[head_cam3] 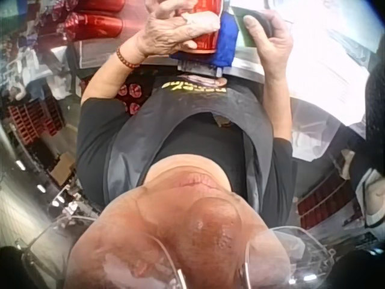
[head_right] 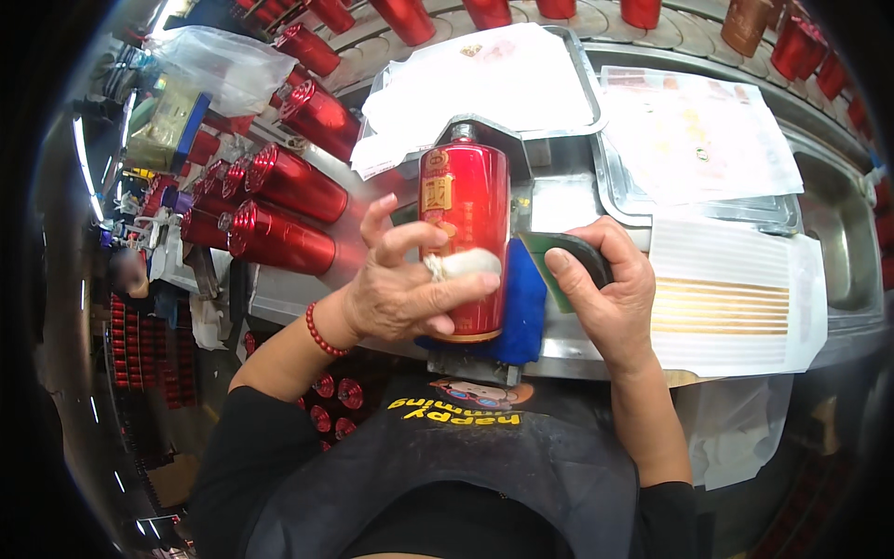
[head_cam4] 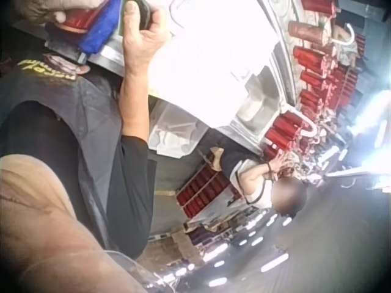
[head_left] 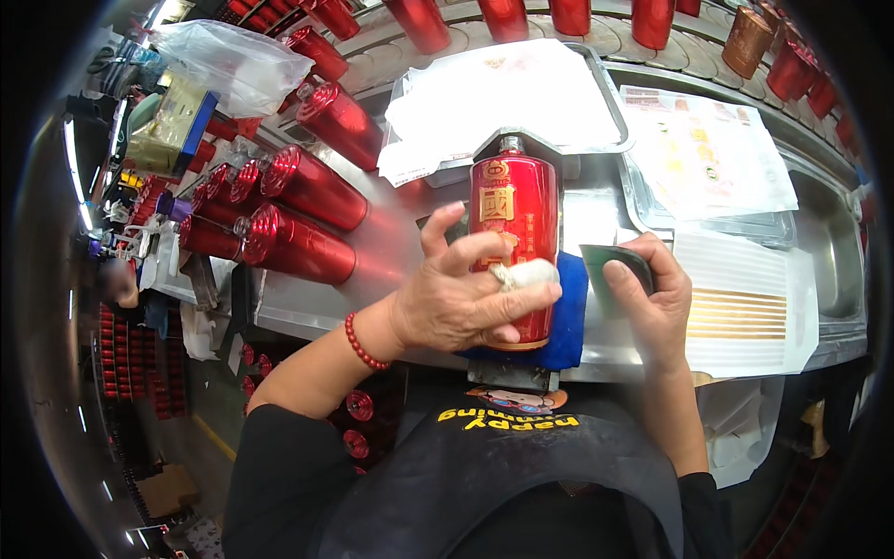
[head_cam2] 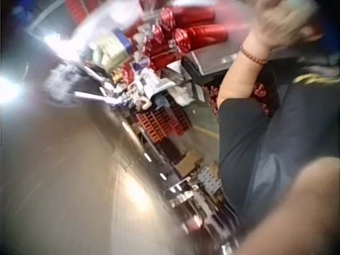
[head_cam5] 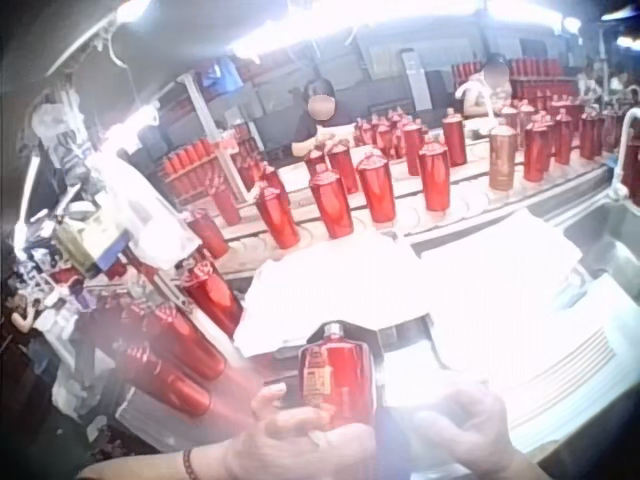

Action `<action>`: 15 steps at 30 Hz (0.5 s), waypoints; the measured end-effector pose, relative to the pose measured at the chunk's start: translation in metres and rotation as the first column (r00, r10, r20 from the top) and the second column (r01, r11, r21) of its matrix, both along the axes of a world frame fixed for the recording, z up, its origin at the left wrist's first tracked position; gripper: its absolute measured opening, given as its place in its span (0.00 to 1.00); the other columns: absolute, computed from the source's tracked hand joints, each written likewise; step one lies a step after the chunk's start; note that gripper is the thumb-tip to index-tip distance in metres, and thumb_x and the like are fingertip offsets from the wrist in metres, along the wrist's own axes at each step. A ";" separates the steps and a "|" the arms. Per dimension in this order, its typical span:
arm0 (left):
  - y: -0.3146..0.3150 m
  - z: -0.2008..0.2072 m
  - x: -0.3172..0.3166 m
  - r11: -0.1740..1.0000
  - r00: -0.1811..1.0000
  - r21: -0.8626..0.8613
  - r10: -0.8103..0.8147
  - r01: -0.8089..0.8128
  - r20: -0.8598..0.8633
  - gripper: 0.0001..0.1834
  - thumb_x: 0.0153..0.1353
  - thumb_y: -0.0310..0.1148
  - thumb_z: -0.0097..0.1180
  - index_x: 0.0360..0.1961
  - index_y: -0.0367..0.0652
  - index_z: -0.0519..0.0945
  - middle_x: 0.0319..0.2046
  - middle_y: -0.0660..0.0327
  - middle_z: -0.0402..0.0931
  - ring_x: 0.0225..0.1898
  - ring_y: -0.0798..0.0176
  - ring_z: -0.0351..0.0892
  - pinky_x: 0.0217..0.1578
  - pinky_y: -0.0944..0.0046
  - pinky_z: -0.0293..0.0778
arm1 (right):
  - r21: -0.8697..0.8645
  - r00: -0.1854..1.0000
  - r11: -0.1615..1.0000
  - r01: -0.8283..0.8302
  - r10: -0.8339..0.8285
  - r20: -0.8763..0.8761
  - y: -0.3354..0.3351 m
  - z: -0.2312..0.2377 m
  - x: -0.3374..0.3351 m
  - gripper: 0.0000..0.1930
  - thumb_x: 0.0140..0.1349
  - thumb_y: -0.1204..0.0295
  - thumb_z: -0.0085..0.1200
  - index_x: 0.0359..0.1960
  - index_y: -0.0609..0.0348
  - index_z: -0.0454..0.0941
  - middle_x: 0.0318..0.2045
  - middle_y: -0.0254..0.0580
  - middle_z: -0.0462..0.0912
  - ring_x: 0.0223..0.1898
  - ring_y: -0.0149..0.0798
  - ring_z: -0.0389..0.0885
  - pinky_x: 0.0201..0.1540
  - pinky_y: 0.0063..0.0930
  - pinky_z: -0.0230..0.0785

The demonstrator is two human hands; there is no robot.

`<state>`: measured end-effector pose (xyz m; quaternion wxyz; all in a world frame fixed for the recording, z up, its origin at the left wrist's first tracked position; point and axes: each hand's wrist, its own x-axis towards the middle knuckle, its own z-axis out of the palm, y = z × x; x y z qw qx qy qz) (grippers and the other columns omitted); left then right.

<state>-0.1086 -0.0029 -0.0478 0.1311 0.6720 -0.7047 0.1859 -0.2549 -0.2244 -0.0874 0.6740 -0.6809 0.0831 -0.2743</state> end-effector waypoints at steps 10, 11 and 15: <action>0.042 -0.049 -0.055 0.919 0.939 -0.309 0.146 -0.245 -0.312 0.25 0.58 0.45 0.66 0.57 0.52 0.83 0.51 0.64 0.83 0.58 0.55 0.66 0.68 0.40 0.49 | -0.699 0.932 0.708 0.105 0.176 0.317 0.028 -0.004 0.011 0.19 0.44 0.78 0.71 0.42 0.56 0.85 0.35 0.40 0.78 0.34 0.45 0.76 0.40 0.40 0.69; 0.052 -0.055 -0.057 0.903 0.896 -0.260 0.231 -0.342 -0.378 0.36 0.54 0.46 0.69 0.63 0.44 0.76 0.61 0.52 0.75 0.59 0.47 0.64 0.66 0.40 0.52 | -0.710 0.922 0.701 -0.072 0.319 0.221 0.029 0.004 -0.001 0.18 0.44 0.79 0.70 0.41 0.56 0.85 0.34 0.40 0.78 0.35 0.44 0.77 0.40 0.39 0.70; 0.039 -0.070 -0.059 0.840 0.738 -0.086 0.416 -0.535 -0.531 0.48 0.63 0.59 0.60 0.71 0.32 0.63 0.64 0.46 0.70 0.62 0.41 0.62 0.66 0.41 0.50 | -0.489 0.932 0.831 -0.265 0.351 0.093 0.018 0.021 -0.003 0.13 0.51 0.79 0.71 0.40 0.58 0.85 0.33 0.39 0.78 0.35 0.41 0.77 0.35 0.34 0.71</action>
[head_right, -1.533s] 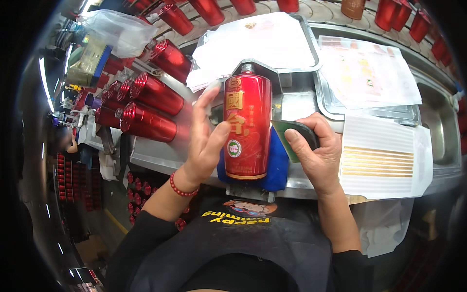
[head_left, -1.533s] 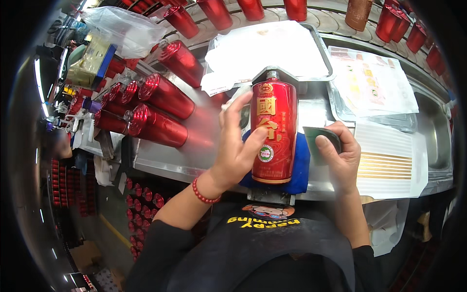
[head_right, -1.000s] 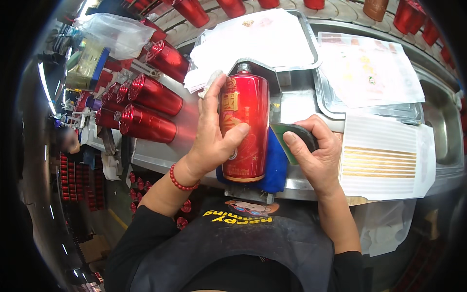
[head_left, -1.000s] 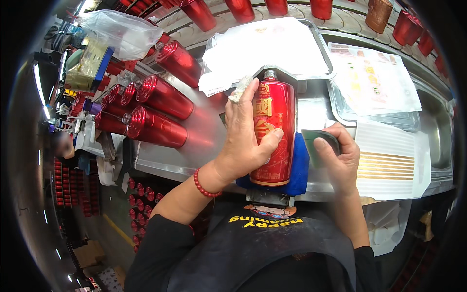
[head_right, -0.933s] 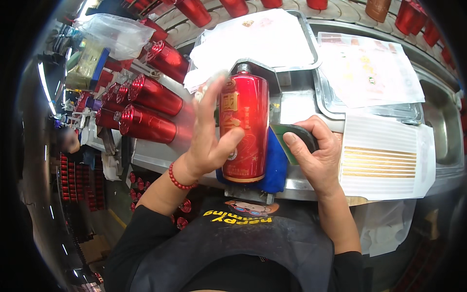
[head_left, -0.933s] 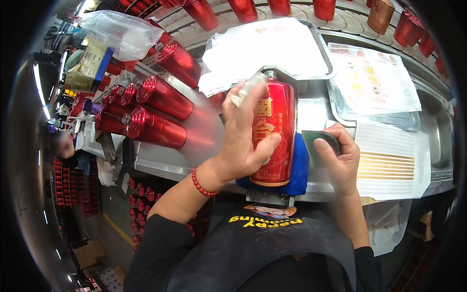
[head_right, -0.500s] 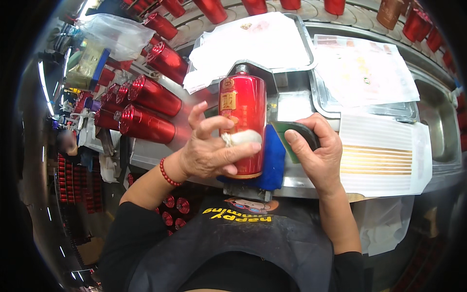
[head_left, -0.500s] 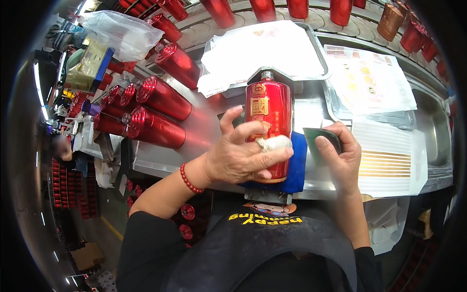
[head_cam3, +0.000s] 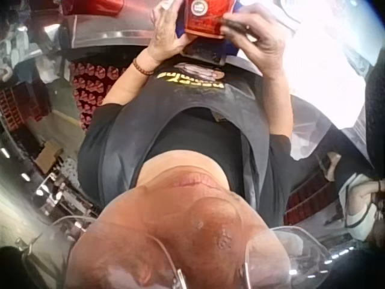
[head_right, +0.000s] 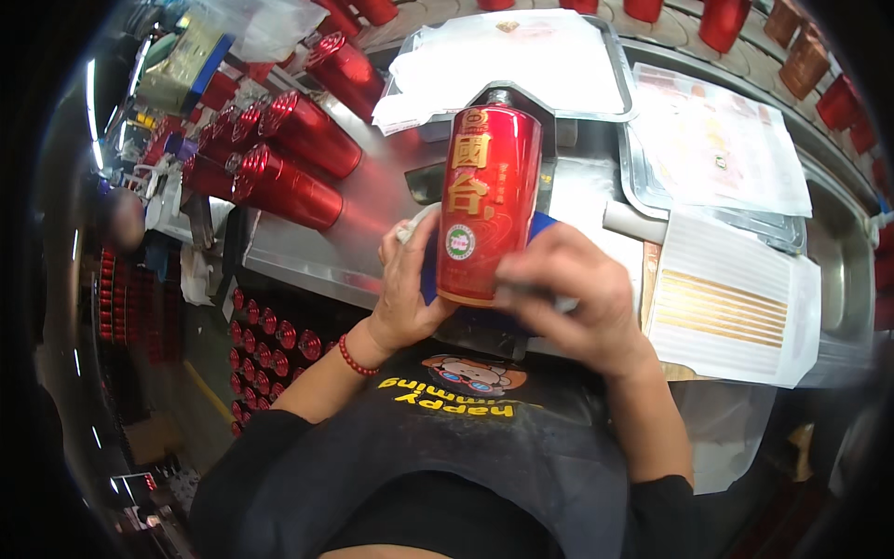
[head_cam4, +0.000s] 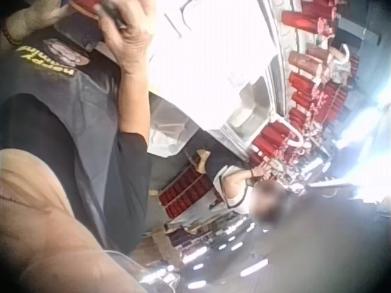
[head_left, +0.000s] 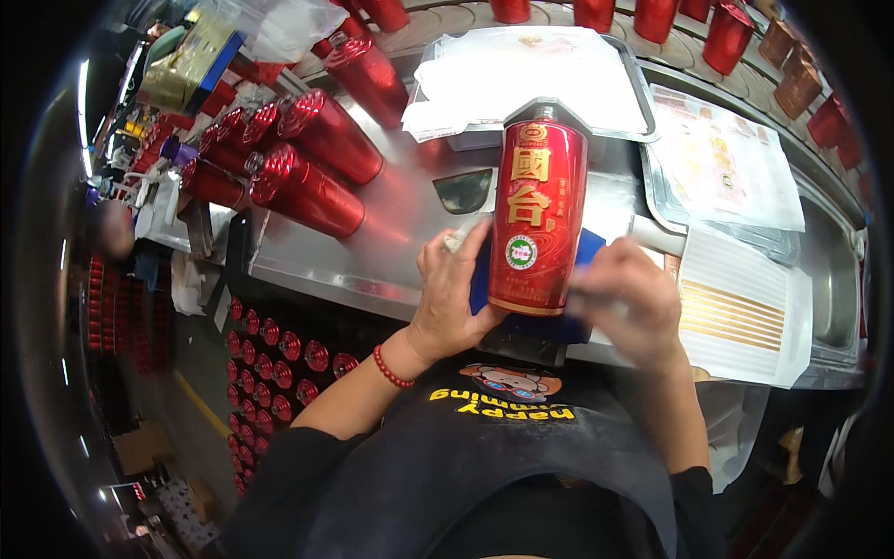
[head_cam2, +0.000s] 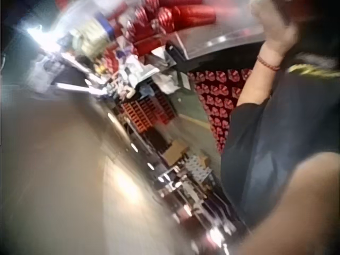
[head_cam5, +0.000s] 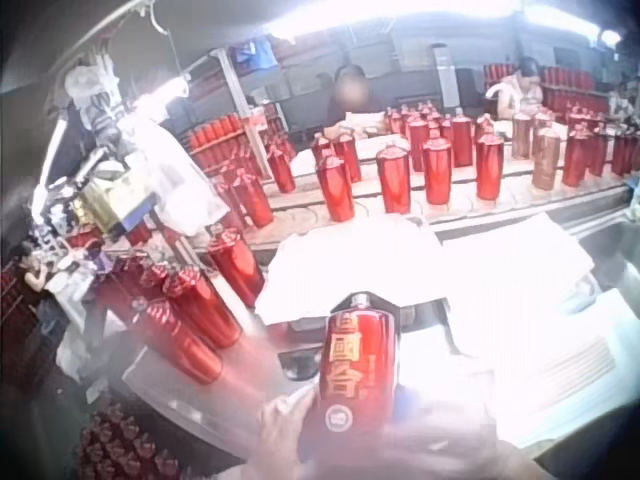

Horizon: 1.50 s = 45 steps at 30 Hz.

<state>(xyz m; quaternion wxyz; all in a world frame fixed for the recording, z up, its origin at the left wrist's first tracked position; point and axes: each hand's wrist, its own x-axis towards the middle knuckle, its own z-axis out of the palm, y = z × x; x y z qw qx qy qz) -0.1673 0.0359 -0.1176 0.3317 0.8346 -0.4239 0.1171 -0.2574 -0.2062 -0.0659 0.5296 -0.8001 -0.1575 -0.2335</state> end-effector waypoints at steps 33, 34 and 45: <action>-0.011 0.025 -0.005 0.989 0.989 0.090 0.105 -0.115 0.109 0.58 0.45 0.63 0.72 0.69 0.33 0.68 0.59 0.50 0.76 0.60 0.46 0.68 0.67 0.39 0.47 | 0.035 0.887 0.923 0.383 -0.356 -0.294 0.036 0.010 0.019 0.10 0.67 0.70 0.61 0.35 0.65 0.78 0.24 0.40 0.81 0.25 0.28 0.76 0.30 0.25 0.70; -0.011 0.026 -0.004 0.988 0.988 0.095 0.108 -0.119 0.111 0.58 0.45 0.64 0.72 0.69 0.33 0.69 0.57 0.50 0.77 0.60 0.46 0.68 0.67 0.38 0.47 | -0.004 0.883 0.924 0.383 -0.368 -0.291 0.041 0.020 0.020 0.09 0.64 0.71 0.63 0.34 0.66 0.79 0.22 0.45 0.80 0.24 0.31 0.77 0.31 0.27 0.71; -0.009 0.021 0.004 0.997 0.985 -0.020 0.081 -0.079 0.155 0.52 0.54 0.66 0.63 0.67 0.33 0.70 0.46 0.53 0.81 0.62 0.49 0.66 0.68 0.34 0.40 | -0.356 0.929 0.864 0.357 -0.288 0.233 0.019 0.004 0.006 0.15 0.50 0.78 0.72 0.41 0.58 0.85 0.29 0.40 0.76 0.30 0.40 0.73 0.32 0.32 0.65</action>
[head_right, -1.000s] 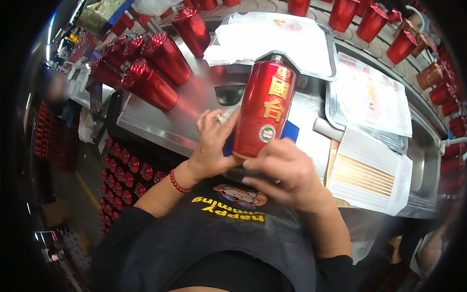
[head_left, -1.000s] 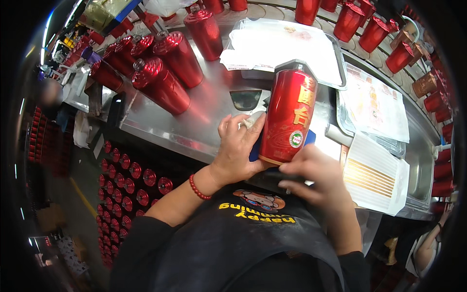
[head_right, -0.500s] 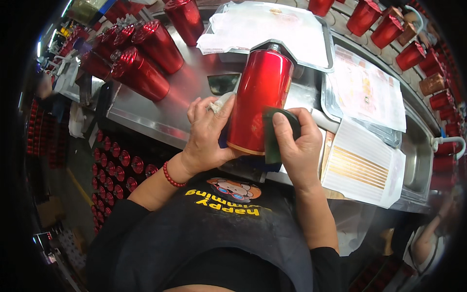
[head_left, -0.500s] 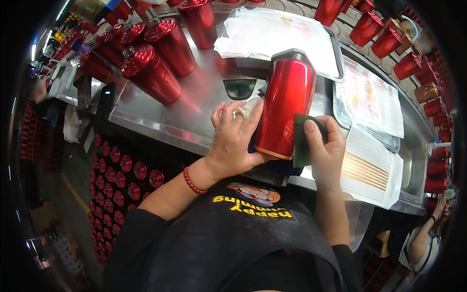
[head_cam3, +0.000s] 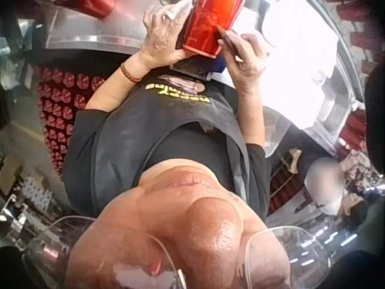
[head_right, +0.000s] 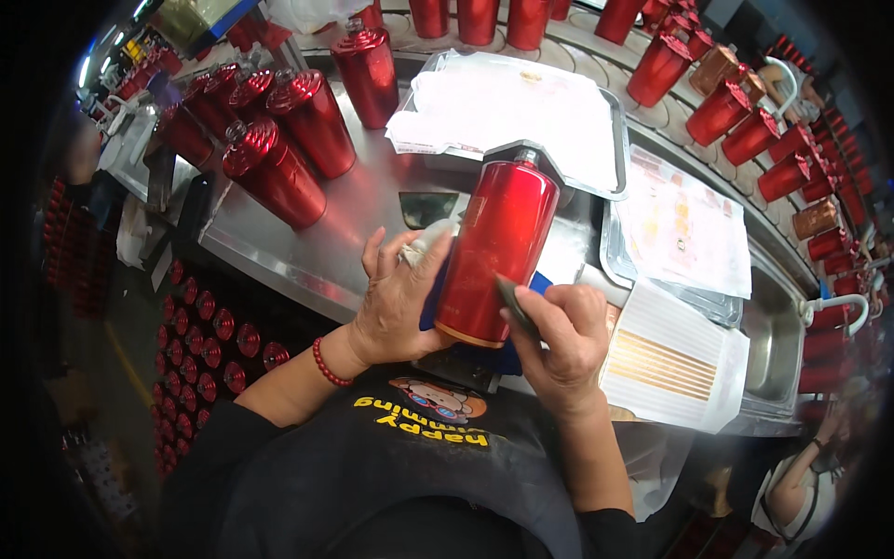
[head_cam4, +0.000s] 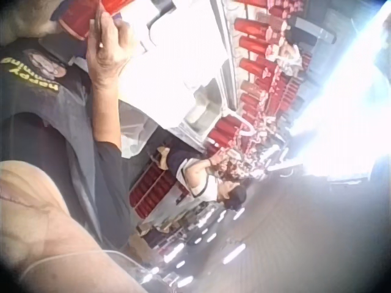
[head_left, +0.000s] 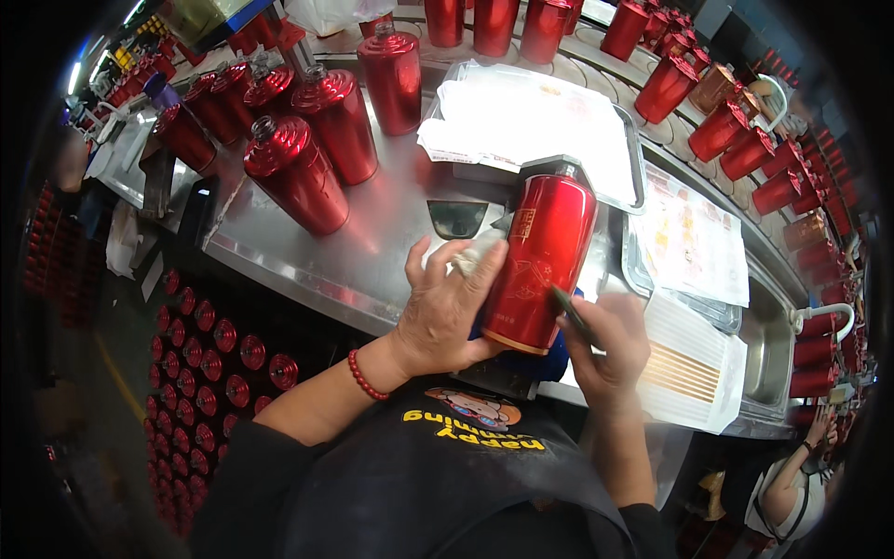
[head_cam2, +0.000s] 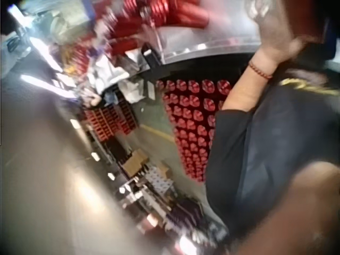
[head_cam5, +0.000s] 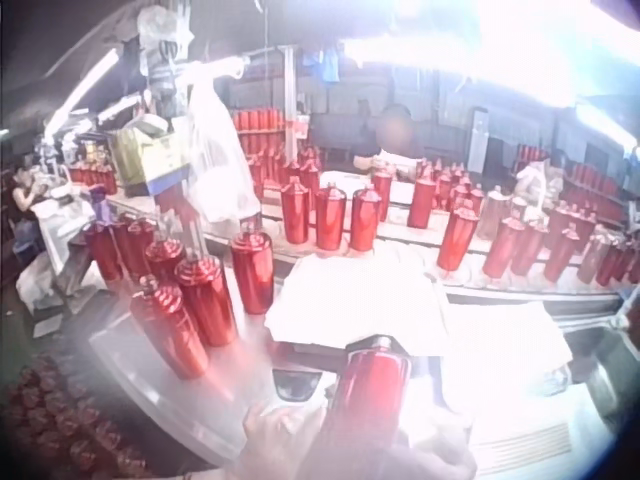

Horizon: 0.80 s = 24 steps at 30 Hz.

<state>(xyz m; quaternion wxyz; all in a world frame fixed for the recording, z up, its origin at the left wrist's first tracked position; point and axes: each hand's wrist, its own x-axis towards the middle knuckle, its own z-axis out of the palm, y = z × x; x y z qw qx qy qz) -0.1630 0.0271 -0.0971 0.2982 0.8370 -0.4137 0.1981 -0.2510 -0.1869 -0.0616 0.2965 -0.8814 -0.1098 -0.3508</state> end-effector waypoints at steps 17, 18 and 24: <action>-0.027 0.023 0.071 0.960 0.966 -0.122 -0.256 0.252 -0.021 0.34 0.75 0.61 0.39 0.68 0.49 0.75 0.61 0.57 0.78 0.66 0.48 0.64 0.70 0.41 0.47 | 0.480 0.969 0.857 0.189 -0.084 -0.231 -0.038 -0.004 0.051 0.08 0.64 0.70 0.65 0.39 0.61 0.83 0.29 0.39 0.81 0.30 0.33 0.78 0.35 0.26 0.70; -0.034 0.021 0.083 0.957 0.974 -0.192 -0.226 0.215 -0.035 0.32 0.76 0.55 0.42 0.66 0.40 0.75 0.60 0.53 0.78 0.62 0.47 0.71 0.64 0.47 0.63 | 0.338 0.972 0.916 0.216 -0.167 -0.167 -0.041 -0.002 0.057 0.08 0.66 0.70 0.63 0.39 0.62 0.82 0.30 0.39 0.81 0.30 0.33 0.77 0.36 0.25 0.70; -0.102 0.014 0.143 0.778 -0.259 -0.588 -0.628 -0.219 -0.734 0.24 0.66 0.54 0.61 0.49 0.45 0.83 0.36 0.61 0.84 0.39 0.66 0.83 0.43 0.66 0.77 | 0.671 0.960 0.717 0.190 0.008 -0.280 -0.033 -0.019 0.010 0.10 0.71 0.69 0.58 0.44 0.65 0.79 0.32 0.31 0.79 0.33 0.25 0.73 0.37 0.20 0.67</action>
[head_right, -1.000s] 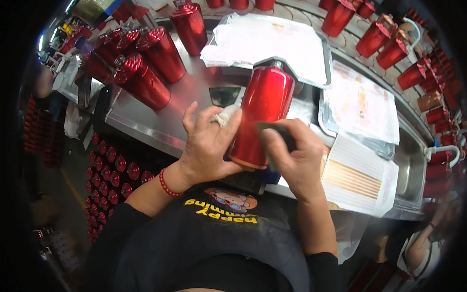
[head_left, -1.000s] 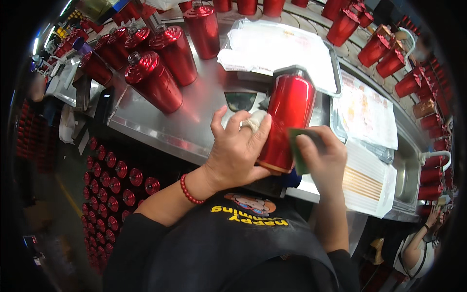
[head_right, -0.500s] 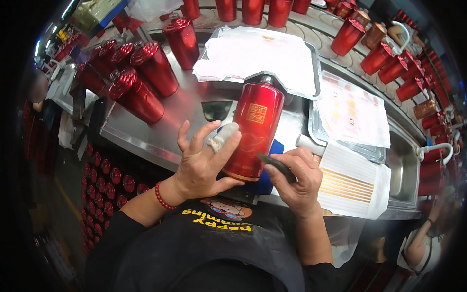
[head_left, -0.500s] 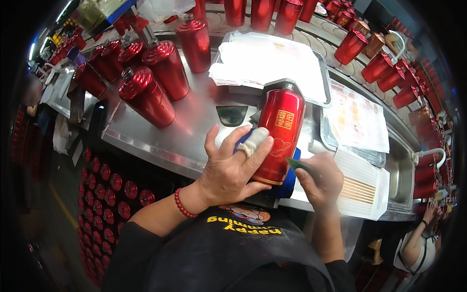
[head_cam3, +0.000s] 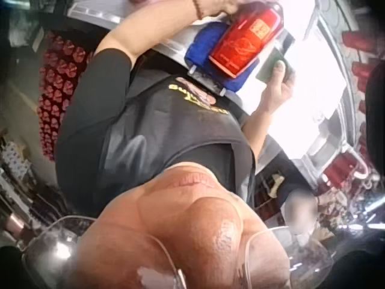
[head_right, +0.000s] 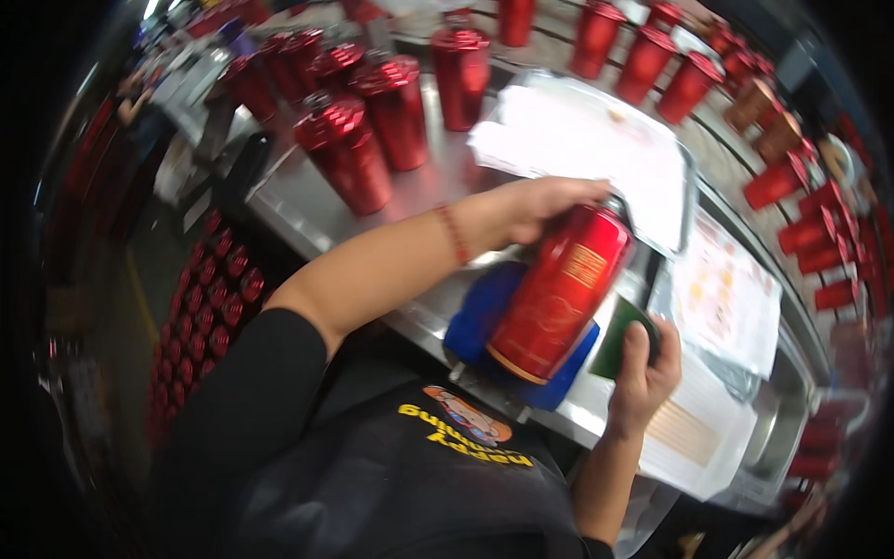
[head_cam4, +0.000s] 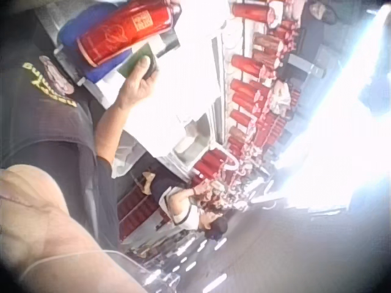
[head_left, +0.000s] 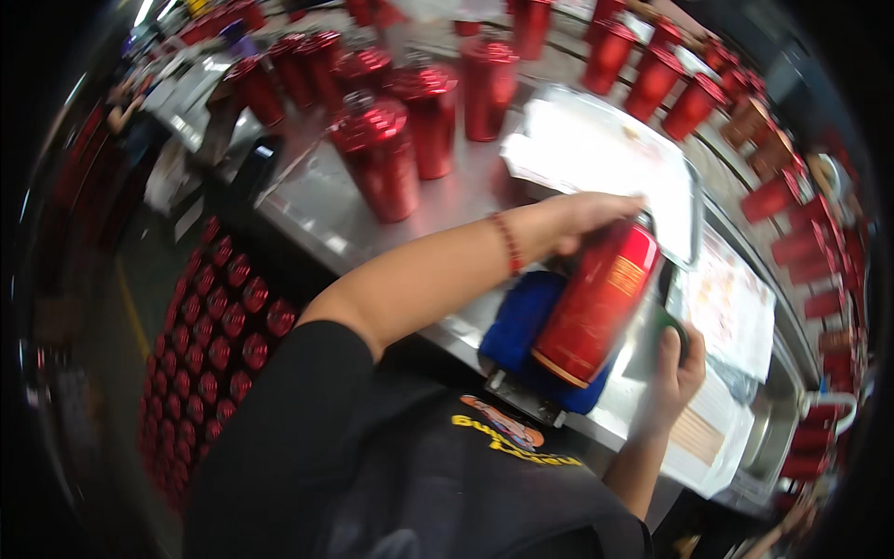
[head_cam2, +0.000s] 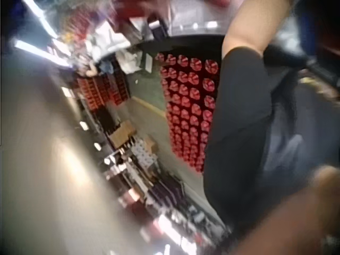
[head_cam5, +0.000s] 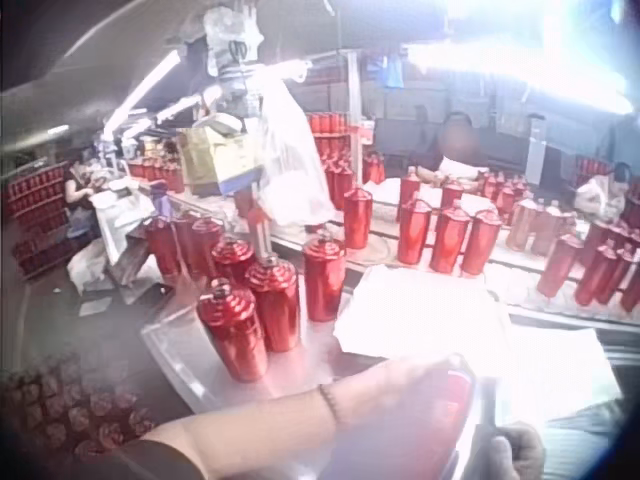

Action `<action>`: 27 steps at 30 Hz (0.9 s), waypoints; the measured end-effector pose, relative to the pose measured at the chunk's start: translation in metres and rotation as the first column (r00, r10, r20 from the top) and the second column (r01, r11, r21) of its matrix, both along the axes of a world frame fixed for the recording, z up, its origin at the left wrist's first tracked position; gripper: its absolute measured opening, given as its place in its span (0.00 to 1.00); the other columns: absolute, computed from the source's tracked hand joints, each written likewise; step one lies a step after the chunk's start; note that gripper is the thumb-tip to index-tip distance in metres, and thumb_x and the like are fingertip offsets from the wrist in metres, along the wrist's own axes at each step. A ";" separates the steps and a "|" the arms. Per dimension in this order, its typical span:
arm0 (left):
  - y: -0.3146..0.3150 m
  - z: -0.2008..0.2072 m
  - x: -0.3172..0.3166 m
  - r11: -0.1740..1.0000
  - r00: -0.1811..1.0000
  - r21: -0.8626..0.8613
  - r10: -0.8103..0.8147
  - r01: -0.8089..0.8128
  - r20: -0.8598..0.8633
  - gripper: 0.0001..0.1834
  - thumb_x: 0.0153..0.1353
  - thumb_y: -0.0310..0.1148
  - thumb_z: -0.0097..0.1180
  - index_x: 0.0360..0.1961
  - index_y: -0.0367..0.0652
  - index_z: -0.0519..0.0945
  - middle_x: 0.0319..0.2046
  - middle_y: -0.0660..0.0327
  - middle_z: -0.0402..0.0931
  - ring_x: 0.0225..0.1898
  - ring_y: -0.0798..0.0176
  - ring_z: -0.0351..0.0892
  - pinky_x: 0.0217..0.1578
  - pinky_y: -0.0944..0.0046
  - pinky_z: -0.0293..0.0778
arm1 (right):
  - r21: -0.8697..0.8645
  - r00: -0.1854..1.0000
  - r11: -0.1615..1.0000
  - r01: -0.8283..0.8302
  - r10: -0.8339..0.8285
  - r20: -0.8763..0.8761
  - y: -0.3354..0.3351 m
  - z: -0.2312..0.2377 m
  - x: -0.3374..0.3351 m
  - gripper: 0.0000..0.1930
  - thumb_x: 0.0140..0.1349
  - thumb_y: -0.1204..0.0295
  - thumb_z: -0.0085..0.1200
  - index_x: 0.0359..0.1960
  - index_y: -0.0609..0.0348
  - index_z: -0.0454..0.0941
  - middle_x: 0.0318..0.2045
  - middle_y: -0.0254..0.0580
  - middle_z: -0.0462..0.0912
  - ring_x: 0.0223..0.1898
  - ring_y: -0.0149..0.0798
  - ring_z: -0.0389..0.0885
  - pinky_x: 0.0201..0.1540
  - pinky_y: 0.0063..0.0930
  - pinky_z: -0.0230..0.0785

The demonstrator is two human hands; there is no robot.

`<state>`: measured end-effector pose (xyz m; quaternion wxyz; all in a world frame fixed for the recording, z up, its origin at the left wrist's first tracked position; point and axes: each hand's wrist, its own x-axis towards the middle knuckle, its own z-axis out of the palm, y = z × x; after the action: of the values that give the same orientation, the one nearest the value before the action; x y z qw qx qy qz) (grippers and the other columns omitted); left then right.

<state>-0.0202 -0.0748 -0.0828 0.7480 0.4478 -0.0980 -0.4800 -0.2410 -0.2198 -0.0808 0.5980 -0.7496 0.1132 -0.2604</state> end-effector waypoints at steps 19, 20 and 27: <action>0.361 0.118 -0.083 0.530 0.155 -0.232 0.586 -0.815 0.795 0.15 0.73 0.36 0.54 0.48 0.34 0.82 0.44 0.57 0.86 0.44 0.68 0.85 0.49 0.66 0.80 | 0.123 0.985 0.981 -0.149 0.135 0.111 0.011 0.006 -0.006 0.10 0.75 0.67 0.54 0.47 0.61 0.79 0.37 0.33 0.82 0.36 0.22 0.77 0.40 0.15 0.70; 0.381 0.114 -0.058 0.428 0.019 -0.247 0.528 -0.870 0.849 0.15 0.72 0.37 0.56 0.47 0.34 0.83 0.43 0.59 0.85 0.42 0.70 0.84 0.47 0.67 0.80 | 0.124 0.985 0.981 -0.150 0.137 0.105 0.016 0.005 0.000 0.10 0.75 0.67 0.54 0.47 0.61 0.79 0.37 0.33 0.82 0.36 0.22 0.76 0.40 0.14 0.70; 0.442 0.069 0.125 -0.099 -0.324 -0.330 -0.066 -0.939 0.944 0.25 0.62 0.52 0.63 0.43 0.38 0.85 0.35 0.48 0.86 0.39 0.47 0.86 0.43 0.53 0.78 | -0.077 0.991 0.989 -0.129 0.130 0.007 0.030 -0.001 0.019 0.10 0.75 0.67 0.54 0.46 0.63 0.78 0.35 0.32 0.78 0.35 0.24 0.73 0.40 0.18 0.66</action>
<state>0.1044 0.3674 -0.0138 0.3041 0.8278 0.0241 0.4708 -0.2218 -0.1901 -0.0816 0.5852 -0.7760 0.0505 -0.2296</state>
